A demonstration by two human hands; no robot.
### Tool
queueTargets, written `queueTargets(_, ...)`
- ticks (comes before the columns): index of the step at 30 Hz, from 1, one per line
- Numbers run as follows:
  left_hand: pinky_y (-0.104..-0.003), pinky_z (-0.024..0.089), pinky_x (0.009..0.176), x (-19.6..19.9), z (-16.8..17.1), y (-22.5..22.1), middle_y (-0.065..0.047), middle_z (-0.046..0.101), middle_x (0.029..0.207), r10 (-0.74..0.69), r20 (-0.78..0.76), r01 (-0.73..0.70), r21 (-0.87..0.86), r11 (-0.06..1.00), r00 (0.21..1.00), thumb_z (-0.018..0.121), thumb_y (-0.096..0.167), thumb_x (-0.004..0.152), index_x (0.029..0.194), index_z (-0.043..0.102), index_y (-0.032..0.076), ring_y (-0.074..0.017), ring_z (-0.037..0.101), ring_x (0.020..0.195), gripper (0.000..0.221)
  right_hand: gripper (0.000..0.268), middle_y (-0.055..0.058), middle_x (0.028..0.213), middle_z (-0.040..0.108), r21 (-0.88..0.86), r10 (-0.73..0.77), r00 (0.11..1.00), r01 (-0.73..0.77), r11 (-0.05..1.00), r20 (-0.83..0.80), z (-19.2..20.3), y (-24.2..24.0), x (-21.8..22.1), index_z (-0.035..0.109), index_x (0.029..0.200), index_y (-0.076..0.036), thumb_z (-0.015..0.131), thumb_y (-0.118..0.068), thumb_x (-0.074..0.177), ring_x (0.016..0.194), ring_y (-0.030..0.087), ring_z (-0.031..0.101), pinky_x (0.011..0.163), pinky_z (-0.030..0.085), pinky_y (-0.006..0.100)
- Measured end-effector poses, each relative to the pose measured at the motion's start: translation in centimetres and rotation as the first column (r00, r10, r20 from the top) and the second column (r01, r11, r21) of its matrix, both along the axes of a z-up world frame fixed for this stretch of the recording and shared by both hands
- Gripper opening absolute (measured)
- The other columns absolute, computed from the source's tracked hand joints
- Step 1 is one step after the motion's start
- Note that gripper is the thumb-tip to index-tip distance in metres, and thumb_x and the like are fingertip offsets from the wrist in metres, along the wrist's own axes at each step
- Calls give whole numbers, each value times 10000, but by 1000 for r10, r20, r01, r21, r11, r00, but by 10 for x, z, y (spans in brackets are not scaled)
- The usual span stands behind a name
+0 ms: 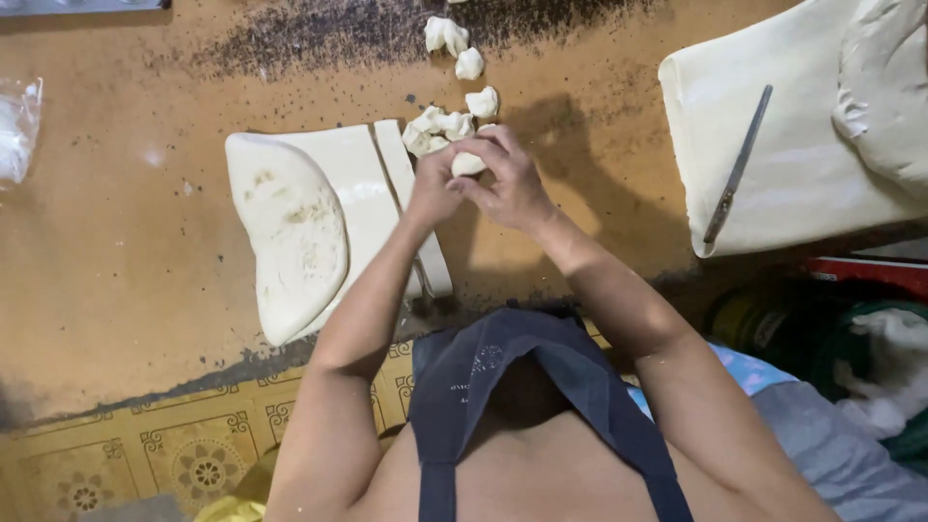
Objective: Cutting dough sheets into strips with a knife and portioning them into small balls by hand on a low work surface.
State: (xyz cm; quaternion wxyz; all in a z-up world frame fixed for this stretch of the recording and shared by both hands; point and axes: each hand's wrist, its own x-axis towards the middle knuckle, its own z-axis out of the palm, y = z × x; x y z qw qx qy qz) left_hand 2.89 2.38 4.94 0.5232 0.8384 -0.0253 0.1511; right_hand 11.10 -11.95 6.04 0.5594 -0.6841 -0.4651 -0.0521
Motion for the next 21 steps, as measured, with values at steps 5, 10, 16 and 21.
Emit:
queueTargets(5,-394,511,575,-23,-25,-29,-71,615,604,12,-102,11,223,975,995,712,187,822,671,596,155,-300,653,589,193,277,24,658,614,-178,-253,957,277,944,144,-41,-27,15,634,789,-190,698,-369,991,600,269,677,526,519,350)
queueTargets(10,-375,521,603,-33,39,-22,-134,664,696,13,-54,-13,-2,1000,998,754,142,886,792,656,85,-336,668,637,147,316,145,787,648,-164,-215,974,201,966,-73,-4,-6,13,625,920,-109,855,-322,882,755,384,698,620,525,456)
queueTargets(16,-274,515,684,-25,13,-18,-7,652,724,51,-125,-93,-354,931,991,686,42,873,883,678,100,-130,633,688,60,484,165,841,588,-68,-101,954,86,994,-282,5,-5,-1,577,1010,-84,680,-554,965,815,358,648,738,489,439)
queueTargets(21,-317,506,630,-35,56,-25,-28,615,639,-33,-152,43,60,997,988,698,87,859,757,647,140,-248,638,609,125,392,182,662,590,-342,-235,968,194,919,-84,-21,-17,25,563,795,-94,702,-406,986,626,411,639,532,457,458)
